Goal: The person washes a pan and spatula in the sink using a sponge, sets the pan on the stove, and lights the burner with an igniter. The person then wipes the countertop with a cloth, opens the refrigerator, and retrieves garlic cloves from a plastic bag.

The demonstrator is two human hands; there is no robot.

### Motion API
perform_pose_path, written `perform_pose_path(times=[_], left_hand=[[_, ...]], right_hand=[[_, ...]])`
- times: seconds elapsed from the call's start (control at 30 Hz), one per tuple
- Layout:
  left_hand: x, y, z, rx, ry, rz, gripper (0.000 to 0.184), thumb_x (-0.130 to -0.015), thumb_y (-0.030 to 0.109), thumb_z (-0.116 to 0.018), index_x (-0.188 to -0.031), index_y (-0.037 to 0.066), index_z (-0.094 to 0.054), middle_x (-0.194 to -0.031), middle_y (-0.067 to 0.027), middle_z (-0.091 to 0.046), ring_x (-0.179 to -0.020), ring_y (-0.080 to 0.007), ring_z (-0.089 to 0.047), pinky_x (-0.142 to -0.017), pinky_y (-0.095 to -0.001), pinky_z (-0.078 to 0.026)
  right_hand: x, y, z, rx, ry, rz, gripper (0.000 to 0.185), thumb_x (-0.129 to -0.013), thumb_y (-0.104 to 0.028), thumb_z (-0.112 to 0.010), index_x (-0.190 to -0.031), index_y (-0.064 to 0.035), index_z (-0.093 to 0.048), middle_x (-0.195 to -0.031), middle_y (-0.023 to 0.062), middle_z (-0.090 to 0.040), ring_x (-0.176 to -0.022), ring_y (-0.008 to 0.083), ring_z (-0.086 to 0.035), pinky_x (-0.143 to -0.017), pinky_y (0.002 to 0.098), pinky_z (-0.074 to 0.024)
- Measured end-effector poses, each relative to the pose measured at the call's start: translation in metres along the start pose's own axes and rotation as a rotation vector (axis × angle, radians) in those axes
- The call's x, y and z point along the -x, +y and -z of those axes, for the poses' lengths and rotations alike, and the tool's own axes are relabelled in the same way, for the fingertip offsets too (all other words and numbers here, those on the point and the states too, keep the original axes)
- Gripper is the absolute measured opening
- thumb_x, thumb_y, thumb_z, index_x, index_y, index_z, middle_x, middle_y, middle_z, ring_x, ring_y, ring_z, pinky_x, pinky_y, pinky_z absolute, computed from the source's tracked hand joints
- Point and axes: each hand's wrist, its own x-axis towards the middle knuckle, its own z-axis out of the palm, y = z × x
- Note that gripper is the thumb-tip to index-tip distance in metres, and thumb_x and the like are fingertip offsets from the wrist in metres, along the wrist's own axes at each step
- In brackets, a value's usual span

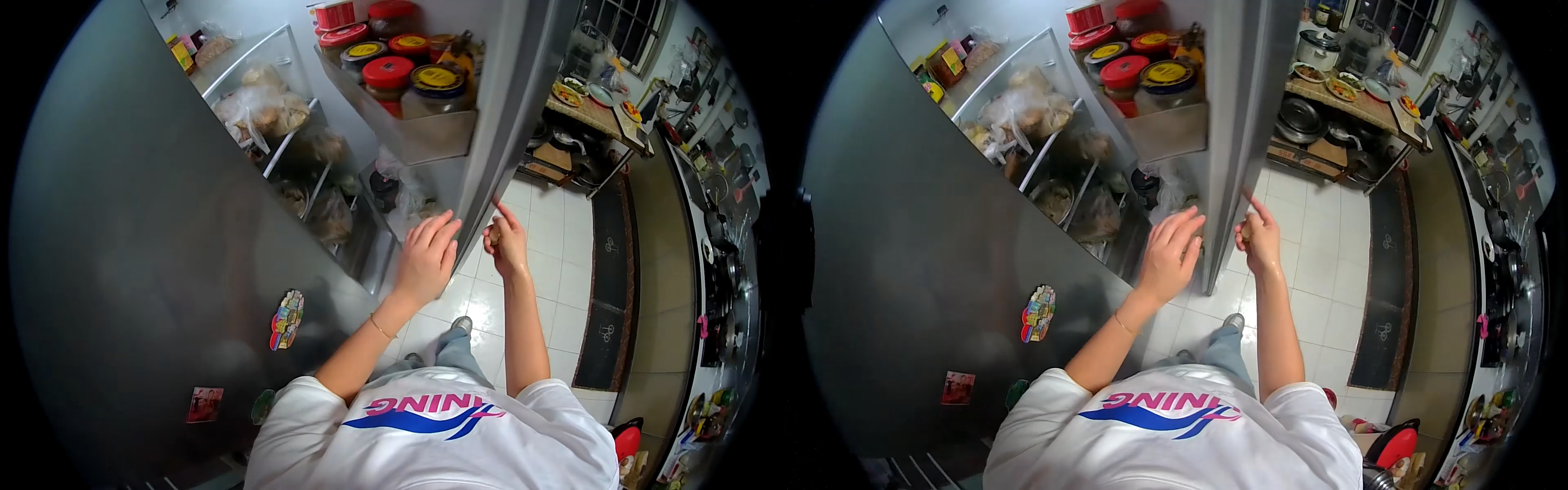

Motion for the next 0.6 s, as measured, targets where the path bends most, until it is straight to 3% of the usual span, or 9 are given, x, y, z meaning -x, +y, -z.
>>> perform_pose_path(times=[0.23, 0.4, 0.5, 0.53, 0.6], left_hand=[[-0.003, 0.013, 0.014, 0.047, 0.044, -0.07, 0.03, -0.082, 0.007, -0.053, -0.112, 0.002, -0.056, -0.12, -0.0124, -0.052, -0.108, -0.029, -0.05, -0.092, -0.0375, -0.039], [-0.007, 0.003, 0.021, 0.109, 0.073, 0.035, 0.03, -0.082, 0.006, -0.052, -0.112, 0.0, -0.054, -0.122, -0.0144, -0.05, -0.11, -0.0309, -0.049, -0.092, -0.0369, -0.041], [-0.009, -0.006, 0.023, 0.075, 0.082, 0.058, 0.03, -0.083, 0.006, -0.051, -0.112, 0.0, -0.053, -0.123, -0.015, -0.049, -0.11, -0.0321, -0.049, -0.092, -0.0372, -0.041], [-0.01, -0.008, 0.024, 0.06, 0.085, 0.06, 0.03, -0.083, 0.006, -0.051, -0.112, 0.0, -0.053, -0.124, -0.0151, -0.048, -0.11, -0.0322, -0.049, -0.092, -0.0373, -0.041], [-0.011, -0.016, 0.025, 0.057, 0.08, 0.081, 0.031, -0.083, 0.007, -0.051, -0.113, 0.0, -0.053, -0.125, -0.0152, -0.047, -0.11, -0.0326, -0.048, -0.092, -0.0378, -0.041]], right_hand=[[0.031, 0.034, -0.045, -0.05, -0.113, -0.132, 0.037, -0.087, -0.011, -0.045, -0.122, -0.0003, -0.045, -0.061, 0.0043, -0.053, -0.043, 0.0101, -0.046, -0.035, 0.022, -0.0326], [0.05, 0.058, -0.087, 0.055, -0.245, -0.11, 0.032, -0.09, -0.021, -0.049, -0.115, -0.0004, -0.051, -0.065, 0.0014, -0.053, -0.045, 0.0067, -0.044, -0.036, 0.0206, -0.0316], [0.06, 0.044, -0.102, 0.149, -0.29, -0.191, 0.036, -0.092, -0.02, -0.047, -0.118, 0.0056, -0.045, -0.114, 0.0137, -0.053, -0.103, 0.0175, -0.052, -0.084, 0.0284, -0.0447], [0.058, 0.046, -0.106, 0.058, -0.252, -0.18, 0.033, -0.092, -0.021, -0.046, -0.114, 0.0031, -0.049, -0.091, 0.0075, -0.053, -0.075, 0.0119, -0.048, -0.061, 0.0245, -0.0375], [0.047, 0.048, -0.106, -0.078, -0.225, -0.184, 0.028, -0.092, -0.022, -0.045, -0.107, 0.0014, -0.051, -0.067, 0.002, -0.051, -0.047, 0.0069, -0.041, -0.038, 0.0215, -0.0296]])
